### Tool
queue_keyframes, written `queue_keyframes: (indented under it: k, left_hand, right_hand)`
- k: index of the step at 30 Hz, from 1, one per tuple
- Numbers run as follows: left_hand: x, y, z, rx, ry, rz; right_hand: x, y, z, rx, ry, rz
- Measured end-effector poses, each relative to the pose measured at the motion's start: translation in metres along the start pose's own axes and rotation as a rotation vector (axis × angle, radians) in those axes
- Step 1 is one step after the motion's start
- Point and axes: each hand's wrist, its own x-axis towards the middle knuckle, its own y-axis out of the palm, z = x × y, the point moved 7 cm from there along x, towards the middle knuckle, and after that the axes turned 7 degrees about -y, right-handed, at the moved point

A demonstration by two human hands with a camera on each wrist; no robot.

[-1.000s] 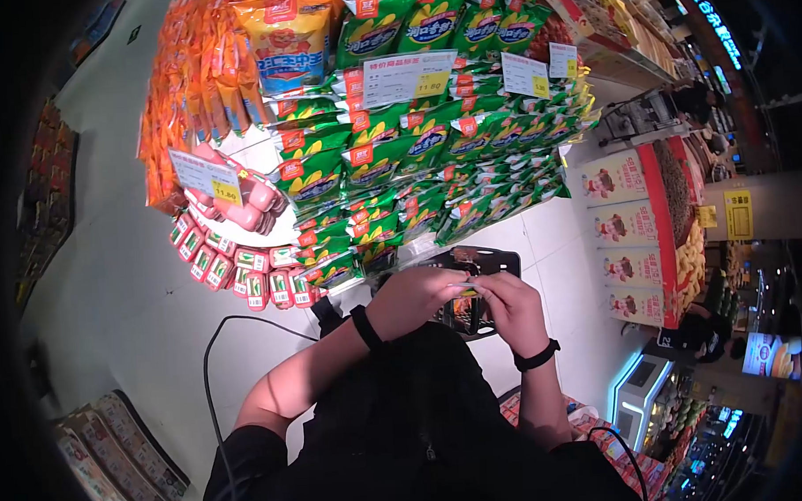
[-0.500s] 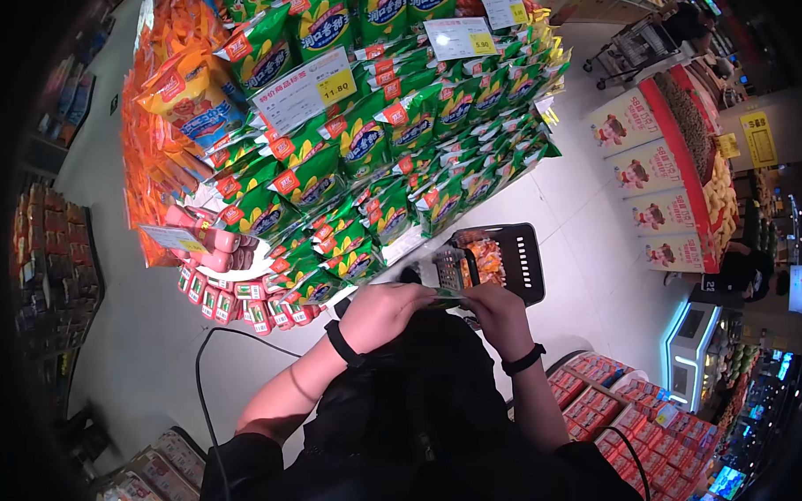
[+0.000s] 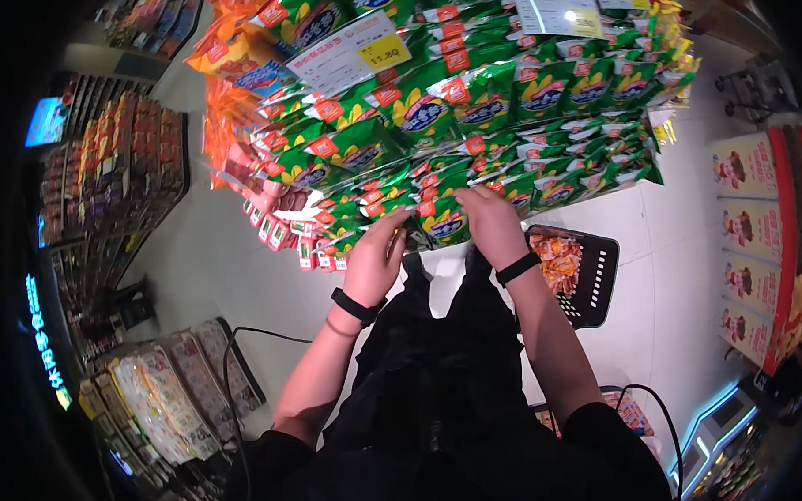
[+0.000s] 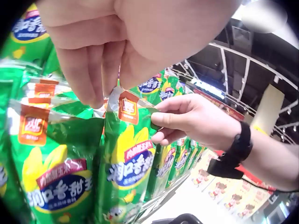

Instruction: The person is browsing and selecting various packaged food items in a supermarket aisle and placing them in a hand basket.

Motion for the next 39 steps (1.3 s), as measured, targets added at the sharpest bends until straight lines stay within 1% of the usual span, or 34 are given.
queue_keyframes:
  k: [2,4,7,8,9,11,12,13,14,16,17,18,20,21,22,23,24,25,26,27,28,30,31,32,33,34,35,36,37,38,39]
  left_hand:
    - [-0.024,0.0,0.022,-0.247,-0.217,0.028]
    - [-0.055,-0.002,0.046,-0.256,-0.335,0.031]
    - [-0.117,-0.001,0.096,-0.251,-0.503,0.062]
    - [-0.142,0.004,0.118,-0.248,-0.557,0.077]
    - [-0.171,0.015,0.142,-0.337,-0.633,0.091]
    - [-0.228,0.034,0.16,-0.418,-0.811,0.23]
    - [-0.255,0.043,0.167,-0.466,-0.892,0.297]
    - [-0.284,0.053,0.17,-0.549,-0.927,0.374]
    - [-0.317,0.062,0.179,-0.565,-0.894,0.389]
    - [-0.375,0.079,0.198,-0.587,-0.812,0.405]
    - [-0.392,0.068,0.195,-0.556,-0.84,0.386]
    - [-0.406,0.057,0.192,-0.677,-0.858,0.332]
    - [-0.433,0.029,0.195,-0.919,-0.884,0.224]
    - [-0.441,0.006,0.193,-0.841,-0.845,0.264]
    - [-0.438,-0.028,0.176,-0.885,-0.758,0.266]
    - [-0.434,-0.063,0.151,-0.926,-0.673,0.266]
    - [-0.441,-0.082,0.136,-0.963,-0.591,0.264]
    - [-0.452,-0.086,0.122,-0.874,-0.351,0.292]
    - [-0.467,-0.09,0.11,-0.76,-0.109,0.312]
    - [-0.491,-0.075,0.107,-0.712,-0.058,0.462]
    - [-0.51,-0.069,0.117,-0.688,-0.065,0.497]
    - [-0.538,-0.092,0.145,-0.724,-0.077,0.587]
    - [-0.554,-0.102,0.153,-0.723,-0.058,0.603]
    - [-0.57,-0.112,0.162,-0.717,-0.038,0.619]
    - [-0.585,-0.117,0.169,-0.671,-0.045,0.605]
    - [-0.598,-0.127,0.174,-0.613,-0.047,0.575]
    - [-0.611,-0.133,0.182,-0.612,-0.028,0.562]
    - [-0.623,-0.138,0.191,-0.613,-0.009,0.552]
    - [-0.632,-0.149,0.198,-0.633,-0.002,0.486]
    - [-0.637,-0.159,0.207,-0.635,-0.027,0.474]
    - [-0.642,-0.17,0.214,-0.637,-0.051,0.474]
  right_hand:
    - [0.007,0.003,-0.001,0.055,0.003,0.024]
    - [0.015,-0.007,0.016,0.083,-0.069,-0.074]
    - [0.016,0.002,0.008,0.029,0.006,-0.024]
    - [0.016,0.011,0.002,-0.005,-0.028,0.009]
    - [0.011,0.024,-0.012,-0.042,-0.059,0.044]
    - [0.003,0.025,-0.007,-0.085,-0.135,0.096]
    - [0.002,0.017,0.006,-0.115,-0.191,-0.006]
    - [-0.01,0.005,0.015,-0.043,-0.129,-0.054]
    - [-0.032,-0.012,0.024,0.029,-0.066,-0.102]
    - [-0.098,-0.017,-0.015,0.093,0.364,-0.008]
    - [-0.133,-0.014,-0.03,-0.053,0.343,-0.006]
    - [-0.174,-0.004,-0.051,-0.199,0.32,-0.01]
    - [-0.275,0.028,-0.111,-0.529,0.37,0.08]
    - [-0.319,0.045,-0.138,-0.237,0.599,0.071]
    - [-0.357,0.068,-0.159,0.064,0.818,0.067]
    - [-0.382,0.09,-0.177,0.179,0.813,0.111]
    - [-0.399,0.106,-0.182,0.294,0.811,0.161]
    - [-0.388,0.096,-0.164,0.006,0.764,0.126]
    - [-0.381,0.09,-0.152,-0.215,0.808,0.113]
    - [-0.39,0.096,-0.173,-0.122,0.886,0.048]
    - [-0.396,0.102,-0.196,-0.026,0.966,-0.022]
    - [-0.399,0.107,-0.179,0.161,1.22,-0.069]
    - [-0.408,0.107,-0.188,0.254,1.276,-0.068]
    - [-0.414,0.107,-0.186,0.272,1.282,-0.022]
    - [-0.42,0.107,-0.166,0.248,1.321,-0.006]
    - [-0.425,0.107,-0.148,0.229,1.325,-0.015]
    - [-0.431,0.11,-0.149,0.053,1.312,0.057]
    - [-0.43,0.114,-0.145,-0.129,1.219,0.083]
    - [-0.443,0.122,-0.178,-0.152,1.158,0.101]
    - [-0.454,0.13,-0.209,-0.177,1.097,0.118]
    - [-0.448,0.139,-0.157,-0.189,1.082,0.092]
